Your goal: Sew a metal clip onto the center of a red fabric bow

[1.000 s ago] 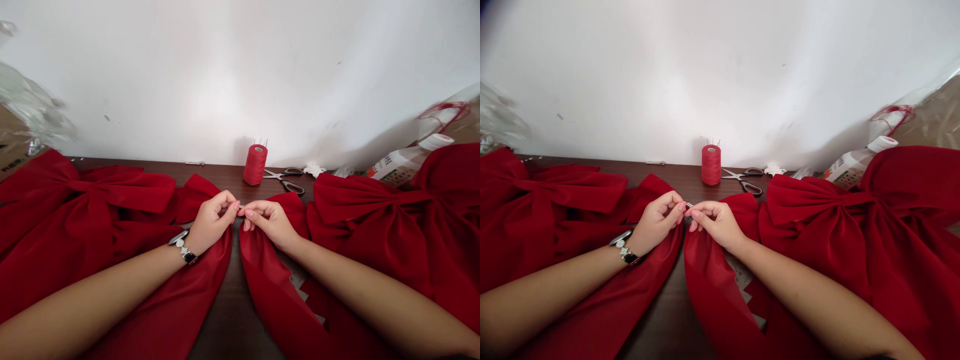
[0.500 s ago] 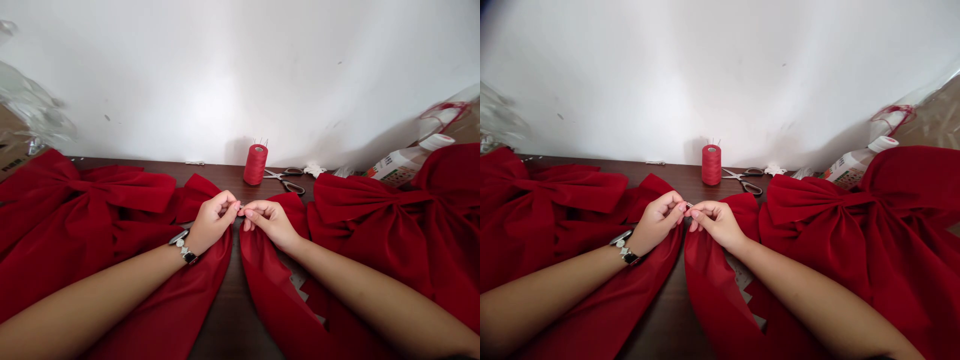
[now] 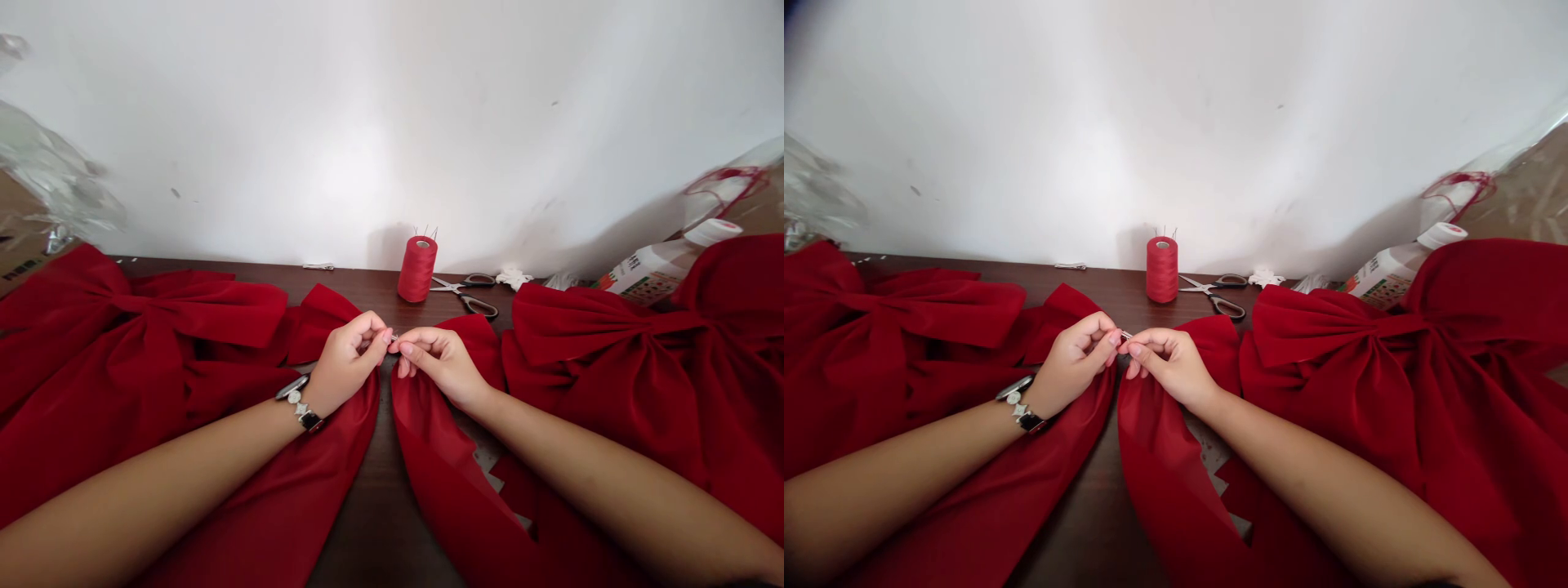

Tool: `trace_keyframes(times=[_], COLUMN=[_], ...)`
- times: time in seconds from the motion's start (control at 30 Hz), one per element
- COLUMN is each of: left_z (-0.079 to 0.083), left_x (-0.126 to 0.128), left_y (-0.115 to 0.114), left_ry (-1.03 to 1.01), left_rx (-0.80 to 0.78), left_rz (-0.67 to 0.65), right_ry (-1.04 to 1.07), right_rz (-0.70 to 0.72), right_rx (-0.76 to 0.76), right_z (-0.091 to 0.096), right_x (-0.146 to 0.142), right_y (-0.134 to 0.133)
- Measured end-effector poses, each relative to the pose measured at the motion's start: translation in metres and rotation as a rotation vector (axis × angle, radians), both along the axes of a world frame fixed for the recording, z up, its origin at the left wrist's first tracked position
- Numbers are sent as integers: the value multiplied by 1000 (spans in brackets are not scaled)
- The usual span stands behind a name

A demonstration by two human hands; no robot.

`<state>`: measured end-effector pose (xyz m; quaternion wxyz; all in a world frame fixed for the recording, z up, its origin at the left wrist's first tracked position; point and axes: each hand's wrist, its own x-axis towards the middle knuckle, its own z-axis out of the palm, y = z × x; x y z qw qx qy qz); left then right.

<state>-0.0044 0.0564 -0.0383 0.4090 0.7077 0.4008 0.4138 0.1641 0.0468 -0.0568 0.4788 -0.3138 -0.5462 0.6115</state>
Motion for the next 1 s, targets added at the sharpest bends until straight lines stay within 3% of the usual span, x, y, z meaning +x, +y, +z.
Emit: trace_keyframes(times=[1.0], left_z=[1], left_x=[-1], left_y=[-1], left_ry=[-1], left_rx=[9], left_rz=[-2], right_ry=[-23], right_rz=[8], right_rx=[-22], right_z=[0], right_x=[0], right_y=[-1])
